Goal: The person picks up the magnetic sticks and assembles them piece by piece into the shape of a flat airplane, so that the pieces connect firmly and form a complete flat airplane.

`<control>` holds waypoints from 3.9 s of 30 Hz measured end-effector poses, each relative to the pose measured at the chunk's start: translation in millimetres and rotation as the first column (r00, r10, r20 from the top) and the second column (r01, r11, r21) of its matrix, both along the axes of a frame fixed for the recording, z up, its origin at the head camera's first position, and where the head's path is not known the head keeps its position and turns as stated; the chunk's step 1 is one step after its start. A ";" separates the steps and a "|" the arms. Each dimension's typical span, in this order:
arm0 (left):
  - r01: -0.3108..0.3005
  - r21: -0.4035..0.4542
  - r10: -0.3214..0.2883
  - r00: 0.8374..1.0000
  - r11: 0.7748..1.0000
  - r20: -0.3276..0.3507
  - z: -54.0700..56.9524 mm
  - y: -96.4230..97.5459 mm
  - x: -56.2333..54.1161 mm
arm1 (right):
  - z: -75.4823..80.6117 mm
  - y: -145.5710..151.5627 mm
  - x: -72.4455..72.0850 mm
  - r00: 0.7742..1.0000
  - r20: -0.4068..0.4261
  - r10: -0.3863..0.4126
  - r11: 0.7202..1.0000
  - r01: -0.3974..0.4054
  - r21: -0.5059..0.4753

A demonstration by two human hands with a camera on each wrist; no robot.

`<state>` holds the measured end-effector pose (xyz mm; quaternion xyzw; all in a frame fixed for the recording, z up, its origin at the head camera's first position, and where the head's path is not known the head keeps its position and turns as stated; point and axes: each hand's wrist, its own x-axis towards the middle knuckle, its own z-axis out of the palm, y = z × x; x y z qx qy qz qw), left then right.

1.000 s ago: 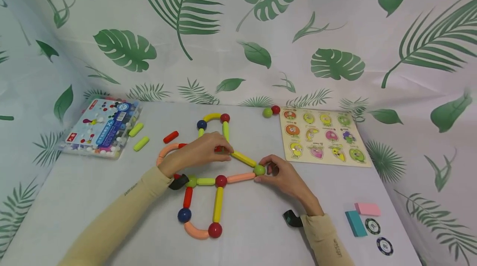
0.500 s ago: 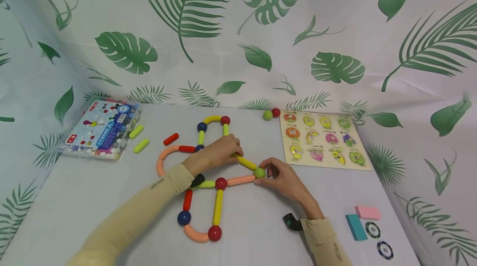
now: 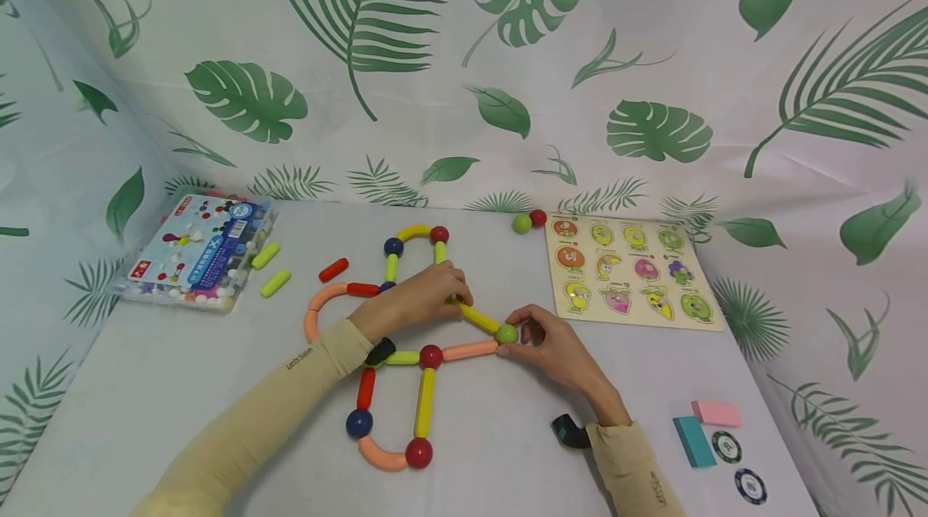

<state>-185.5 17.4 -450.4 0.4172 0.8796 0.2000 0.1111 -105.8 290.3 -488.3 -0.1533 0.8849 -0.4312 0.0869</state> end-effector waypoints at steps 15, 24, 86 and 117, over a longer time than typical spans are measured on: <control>0.006 -0.024 -0.002 0.988 1.000 0.152 7.6 -6.4 32.0 | -0.4 -1.3 -1.2 1.000 0.005 -0.010 1.000 0.010 0.005; 0.004 -0.037 0.003 0.979 0.999 0.202 5.8 -4.7 41.9 | 8.7 -10.7 3.7 1.000 0.009 -0.019 1.000 0.019 0.011; -0.080 0.019 0.072 0.960 0.997 0.272 2.9 -39.9 41.7 | -0.7 -31.5 -8.6 1.000 0.002 0.021 1.000 -0.021 0.016; -0.679 0.211 0.661 0.733 0.703 0.161 -31.3 -183.1 10.1 | -1.3 -29.9 -7.8 0.999 0.028 0.024 1.000 -0.024 -0.003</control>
